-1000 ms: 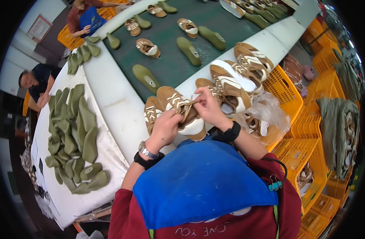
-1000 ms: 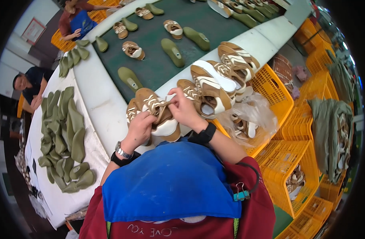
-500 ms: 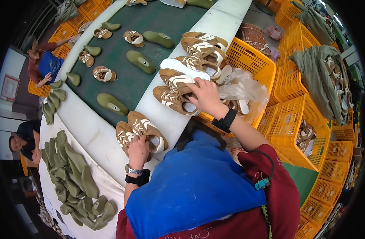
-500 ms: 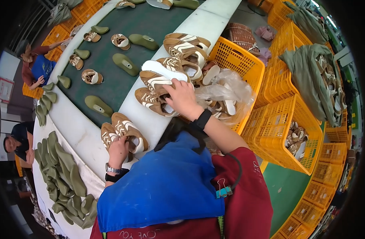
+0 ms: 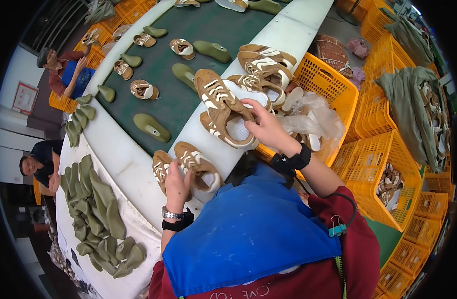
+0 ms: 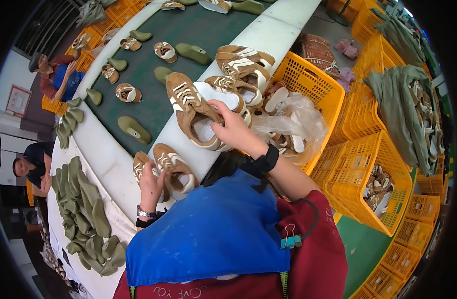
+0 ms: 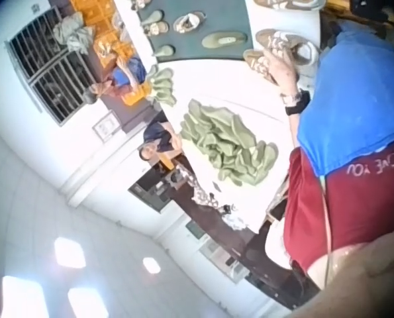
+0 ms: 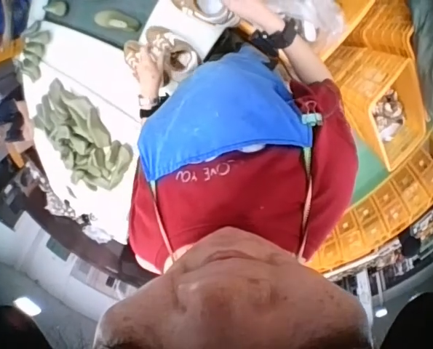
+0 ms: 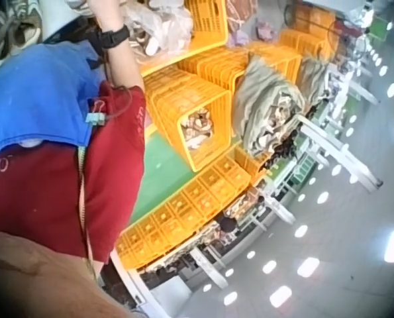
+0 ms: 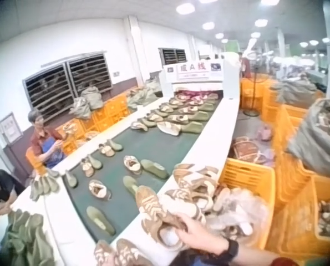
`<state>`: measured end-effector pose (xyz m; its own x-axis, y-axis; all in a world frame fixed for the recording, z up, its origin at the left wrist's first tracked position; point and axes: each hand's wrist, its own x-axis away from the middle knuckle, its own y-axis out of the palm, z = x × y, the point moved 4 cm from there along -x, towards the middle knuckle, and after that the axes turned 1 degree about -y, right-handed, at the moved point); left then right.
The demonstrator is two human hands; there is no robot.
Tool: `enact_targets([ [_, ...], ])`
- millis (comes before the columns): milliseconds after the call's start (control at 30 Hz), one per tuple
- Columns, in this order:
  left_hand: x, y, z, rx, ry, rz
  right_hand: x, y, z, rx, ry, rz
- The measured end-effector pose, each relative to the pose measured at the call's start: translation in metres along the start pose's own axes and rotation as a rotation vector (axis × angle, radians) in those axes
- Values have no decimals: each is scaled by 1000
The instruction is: Processing and packing shoes in a factory setting.
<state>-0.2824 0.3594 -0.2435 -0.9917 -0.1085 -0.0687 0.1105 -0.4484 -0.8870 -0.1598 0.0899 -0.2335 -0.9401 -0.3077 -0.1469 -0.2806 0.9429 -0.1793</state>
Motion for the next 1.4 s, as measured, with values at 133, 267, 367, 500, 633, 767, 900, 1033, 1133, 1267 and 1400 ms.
enact_targets([
  [133, -23, -34, 86, 86, 360, 317, 13, 17, -30, 128, -92, -56],
  [267, -41, -36, 129, -119, 444, 294, 27, 35, -43, 222, -145, -211],
  [367, -37, -5, 76, -26, 326, 192, 33, 40, -19, 206, -47, -396],
  [500, -18, 40, 20, -57, 172, 120, 32, 20, 7, 564, -183, -289],
  [633, -20, 43, 10, -147, 112, 159, 34, 24, 37, 803, -138, -502],
  [767, -28, 25, 49, -78, 191, 194, 25, 26, 47, 855, -103, -518],
  [900, -34, 20, 73, 12, 348, 200, 26, 31, 16, 677, -191, -429],
  [1033, -49, 25, 91, -12, 282, 187, 43, 41, -6, 726, -296, -365],
  [1133, -53, 35, 89, -35, 285, 168, 54, 47, -24, 744, -361, -423],
  [1267, -47, 41, 89, -25, 343, 137, 43, 40, -18, 303, -222, -446],
  [1400, -38, 29, 101, 9, 362, 141, 28, 22, -40, 372, -295, -95],
])
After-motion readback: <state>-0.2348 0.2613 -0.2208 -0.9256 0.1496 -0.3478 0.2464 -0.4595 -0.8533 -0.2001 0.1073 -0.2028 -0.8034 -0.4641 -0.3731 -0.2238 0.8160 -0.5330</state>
